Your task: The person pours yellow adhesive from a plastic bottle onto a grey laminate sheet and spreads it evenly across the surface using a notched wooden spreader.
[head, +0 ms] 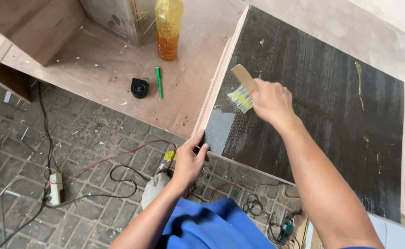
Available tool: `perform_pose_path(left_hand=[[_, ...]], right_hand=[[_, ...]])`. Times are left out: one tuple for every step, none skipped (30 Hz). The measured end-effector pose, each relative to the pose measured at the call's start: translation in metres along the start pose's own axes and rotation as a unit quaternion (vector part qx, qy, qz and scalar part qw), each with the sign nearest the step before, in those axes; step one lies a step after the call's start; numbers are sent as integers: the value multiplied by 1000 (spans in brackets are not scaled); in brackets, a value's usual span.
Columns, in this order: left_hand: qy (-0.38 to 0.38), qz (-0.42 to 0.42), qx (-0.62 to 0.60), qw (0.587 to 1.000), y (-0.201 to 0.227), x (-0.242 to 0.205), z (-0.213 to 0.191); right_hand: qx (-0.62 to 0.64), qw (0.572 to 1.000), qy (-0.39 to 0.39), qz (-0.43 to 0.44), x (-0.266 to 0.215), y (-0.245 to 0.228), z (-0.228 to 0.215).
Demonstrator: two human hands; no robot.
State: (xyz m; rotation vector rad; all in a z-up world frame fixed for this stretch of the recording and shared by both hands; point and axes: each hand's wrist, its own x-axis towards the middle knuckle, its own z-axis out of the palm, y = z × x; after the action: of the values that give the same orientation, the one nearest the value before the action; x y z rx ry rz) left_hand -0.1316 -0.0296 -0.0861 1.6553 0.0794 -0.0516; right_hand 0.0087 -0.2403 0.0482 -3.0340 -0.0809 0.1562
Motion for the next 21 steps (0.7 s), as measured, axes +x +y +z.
perform_pose_path(left_hand=[[12, -14, -37, 999, -1, 8, 3], [9, -10, -39, 999, 1, 11, 3], [11, -17, -44, 999, 3, 11, 2], [14, -23, -49, 998, 4, 12, 2], [11, -25, -48, 998, 0, 12, 2], [7, -33, -42, 999, -5, 13, 2], [4, -38, -34, 999, -9, 17, 0], [2, -37, -33, 999, -10, 21, -1], [-3, -38, -32, 999, -11, 21, -2], [-7, -39, -32, 999, -12, 20, -4], [-12, -40, -30, 999, -9, 21, -7], [-16, -60, -35, 997, -6, 22, -9], [-19, -78, -43, 996, -2, 25, -9], [-24, -78, -45, 996, 0, 26, -12], [-27, -78, -63, 995, 2, 24, -15], [-30, -79, -81, 993, 3, 22, -18], [-33, -80, -81, 993, 2, 21, -17], [-28, -72, -90, 993, 1, 19, -16], [-23, -63, -99, 993, 1, 17, -14], [-27, -63, -99, 993, 3, 15, -14], [-26, -57, -100, 993, 5, 16, -13]], right_hand=[[-26, 999, 33, 6, 16, 17, 5], [-28, 999, 37, 8, 17, 15, 6], [-34, 999, 22, 19, 17, 12, 10], [-40, 999, 7, 29, 17, 9, 15], [-39, 999, 5, 32, 15, 7, 17], [-24, 999, 13, 32, 14, 4, 19], [-8, 999, 24, 32, 15, 1, 20], [-6, 999, 25, 34, 18, -4, 22], [4, 999, 29, 33, 16, -8, 26], [13, 999, 34, 32, 15, -13, 30], [14, 999, 32, 38, 10, -22, 28], [26, 999, 30, 38, 6, -31, 25], [34, 998, 30, 37, 3, -39, 20], [32, 998, 30, 41, 3, -41, 20], [31, 998, 35, 38, 2, -42, 22], [29, 998, 40, 34, 0, -43, 24], [29, 998, 39, 37, -2, -46, 24], [25, 998, 45, 33, -4, -48, 23], [21, 998, 52, 29, -7, -50, 23], [20, 998, 52, 32, -8, -46, 28], [9, 998, 59, 29, -6, -42, 33]])
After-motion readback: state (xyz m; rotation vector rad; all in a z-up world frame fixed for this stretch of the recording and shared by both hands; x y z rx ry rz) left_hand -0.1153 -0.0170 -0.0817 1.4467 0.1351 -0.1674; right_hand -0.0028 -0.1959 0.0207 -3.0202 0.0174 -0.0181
